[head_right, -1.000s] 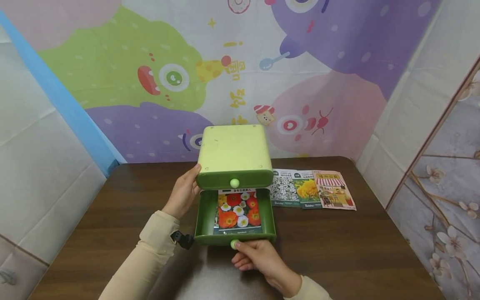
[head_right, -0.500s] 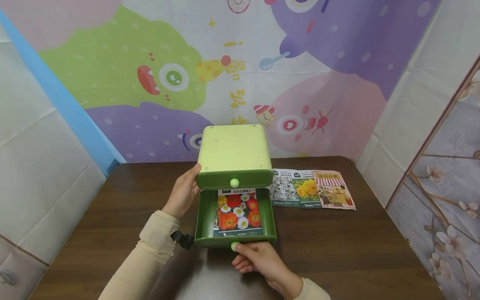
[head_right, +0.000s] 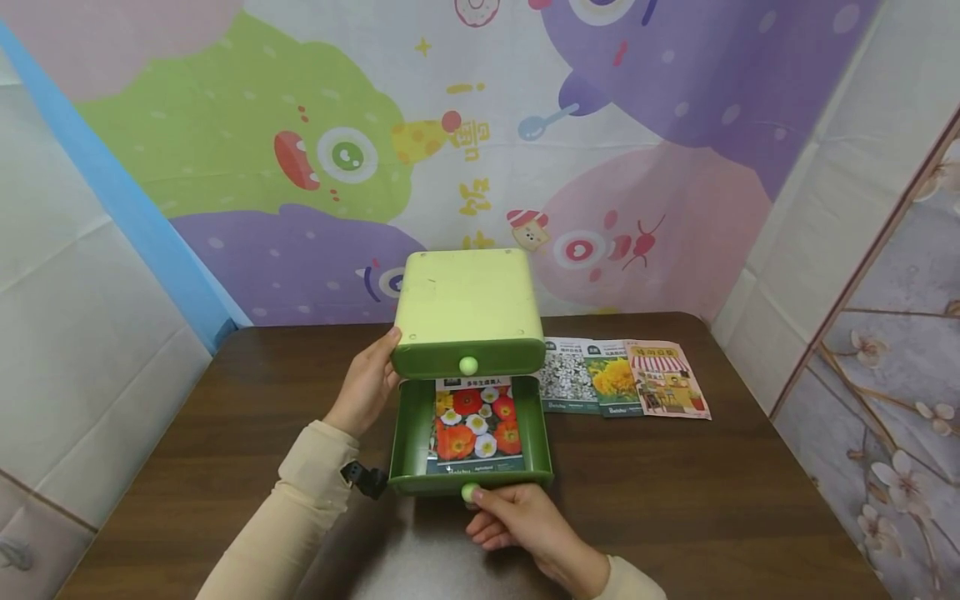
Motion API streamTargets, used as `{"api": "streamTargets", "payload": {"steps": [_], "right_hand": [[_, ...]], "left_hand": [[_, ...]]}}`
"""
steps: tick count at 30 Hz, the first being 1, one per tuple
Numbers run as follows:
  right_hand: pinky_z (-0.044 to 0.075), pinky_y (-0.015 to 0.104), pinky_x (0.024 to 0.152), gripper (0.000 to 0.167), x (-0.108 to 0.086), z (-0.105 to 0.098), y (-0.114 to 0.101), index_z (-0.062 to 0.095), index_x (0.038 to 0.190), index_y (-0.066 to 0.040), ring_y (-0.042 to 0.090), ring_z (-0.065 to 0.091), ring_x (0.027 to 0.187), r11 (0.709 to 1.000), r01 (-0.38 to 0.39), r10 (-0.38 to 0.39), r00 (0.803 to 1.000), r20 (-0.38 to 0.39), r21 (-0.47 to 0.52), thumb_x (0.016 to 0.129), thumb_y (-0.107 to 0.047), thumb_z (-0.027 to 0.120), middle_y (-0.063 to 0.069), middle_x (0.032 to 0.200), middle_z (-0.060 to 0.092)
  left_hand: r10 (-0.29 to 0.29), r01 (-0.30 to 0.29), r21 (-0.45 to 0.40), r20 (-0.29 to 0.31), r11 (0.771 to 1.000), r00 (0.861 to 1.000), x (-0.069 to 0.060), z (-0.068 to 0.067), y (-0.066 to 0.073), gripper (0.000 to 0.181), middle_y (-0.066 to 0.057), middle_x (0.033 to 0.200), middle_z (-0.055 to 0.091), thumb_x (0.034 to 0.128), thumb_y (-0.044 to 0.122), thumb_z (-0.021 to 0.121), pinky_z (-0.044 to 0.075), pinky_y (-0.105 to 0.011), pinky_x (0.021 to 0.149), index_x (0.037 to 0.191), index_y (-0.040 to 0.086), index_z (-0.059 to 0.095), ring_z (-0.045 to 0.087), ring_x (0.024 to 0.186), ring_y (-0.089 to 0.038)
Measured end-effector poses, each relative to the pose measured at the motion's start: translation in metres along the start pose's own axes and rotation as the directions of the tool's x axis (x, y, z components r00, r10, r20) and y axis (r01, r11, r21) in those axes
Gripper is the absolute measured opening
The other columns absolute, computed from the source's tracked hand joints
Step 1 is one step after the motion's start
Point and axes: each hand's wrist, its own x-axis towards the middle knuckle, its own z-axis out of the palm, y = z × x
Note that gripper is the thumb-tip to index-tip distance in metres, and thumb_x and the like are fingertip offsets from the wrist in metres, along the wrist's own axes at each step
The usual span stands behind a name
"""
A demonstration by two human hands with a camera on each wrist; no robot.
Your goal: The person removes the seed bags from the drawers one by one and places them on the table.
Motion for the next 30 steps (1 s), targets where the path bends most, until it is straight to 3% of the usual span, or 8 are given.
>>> {"api": "streamTargets", "payload": {"steps": [4,8,13,16,21,23,28,30], "right_hand": [[0.059,0.022,0.061,0.048,-0.005,-0.002,-0.003,0.067,0.107,0.013,0.007,0.068,0.064,1.0,-0.006,0.007,1.0,0.03,-0.016,0.1,-0.033,0.057,0.0,0.074,0.073],[0.059,0.022,0.06,0.043,-0.011,-0.004,-0.013,0.068,0.101,0.012,0.008,0.07,0.065,0.999,0.018,-0.015,0.997,0.079,-0.03,0.1,-0.03,0.057,0.0,0.075,0.073],[0.059,0.023,0.061,0.033,-0.019,-0.009,-0.037,0.068,0.094,0.008,0.009,0.07,0.066,0.993,0.099,-0.093,0.992,0.089,-0.067,0.099,-0.022,0.058,0.0,0.075,0.073],[0.06,0.025,0.063,0.034,-0.022,-0.014,-0.055,0.066,0.096,0.012,0.009,0.07,0.068,0.982,0.162,-0.157,0.986,0.06,-0.1,0.099,-0.02,0.058,-0.001,0.077,0.073],[0.061,0.03,0.066,0.037,-0.023,-0.022,-0.081,0.063,0.098,0.017,0.01,0.07,0.071,0.94,0.273,-0.28,0.96,-0.004,-0.204,0.1,-0.019,0.058,-0.001,0.079,0.073],[0.061,0.03,0.065,0.035,-0.022,-0.024,-0.089,0.065,0.097,0.015,0.011,0.07,0.071,0.911,0.311,-0.331,0.943,-0.028,-0.271,0.1,-0.019,0.058,0.002,0.08,0.074],[0.061,0.033,0.066,0.031,-0.014,-0.028,-0.1,0.068,0.096,0.008,0.012,0.069,0.071,0.846,0.34,-0.408,0.909,-0.086,-0.411,0.1,-0.021,0.058,0.015,0.086,0.074],[0.061,0.033,0.068,0.031,-0.011,-0.029,-0.104,0.069,0.098,0.007,0.011,0.069,0.072,0.834,0.333,-0.415,0.904,-0.103,-0.439,0.1,-0.023,0.058,0.019,0.089,0.073]], "left_hand": [[0.001,-0.001,0.0,0.0,1.0,1.0,0.0,-0.001,-0.001,0.065,-0.004,0.157,0.035,0.0998,0.048,0.051,0.038,-0.04,0.116,0.15,0.009,0.038,0.041,0.141,-0.019],[0.004,-0.004,-0.002,0.004,1.0,1.0,0.0,-0.001,-0.001,0.065,-0.004,0.157,0.034,0.0998,0.048,0.052,0.038,-0.04,0.116,0.15,0.009,0.037,0.041,0.141,-0.019],[0.009,-0.009,-0.001,0.01,1.0,1.0,-0.001,0.0,-0.001,0.066,-0.004,0.158,0.033,0.0999,0.048,0.051,0.037,-0.04,0.117,0.151,0.009,0.037,0.038,0.143,-0.018],[0.011,-0.011,0.001,0.013,1.0,1.0,-0.001,0.0,0.0,0.067,-0.003,0.159,0.031,0.0999,0.048,0.051,0.036,-0.039,0.118,0.151,0.009,0.036,0.036,0.144,-0.018],[0.012,-0.012,0.001,0.013,1.0,1.0,0.0,0.0,0.0,0.067,-0.003,0.159,0.031,0.1,0.048,0.051,0.036,-0.039,0.117,0.151,0.009,0.035,0.036,0.144,-0.018],[0.013,-0.013,-0.001,0.011,1.0,1.0,0.001,0.0,0.0,0.066,-0.004,0.159,0.032,0.1001,0.047,0.051,0.037,-0.039,0.117,0.151,0.008,0.035,0.037,0.144,-0.018],[0.009,-0.009,-0.004,0.002,1.0,1.0,0.001,0.0,-0.001,0.067,-0.005,0.157,0.034,0.0998,0.047,0.052,0.038,-0.04,0.116,0.151,0.008,0.036,0.041,0.141,-0.02],[0.006,-0.006,-0.004,0.001,1.0,1.0,0.001,0.0,-0.001,0.066,-0.005,0.157,0.035,0.0997,0.048,0.052,0.038,-0.04,0.116,0.151,0.008,0.037,0.042,0.14,-0.02]]}}
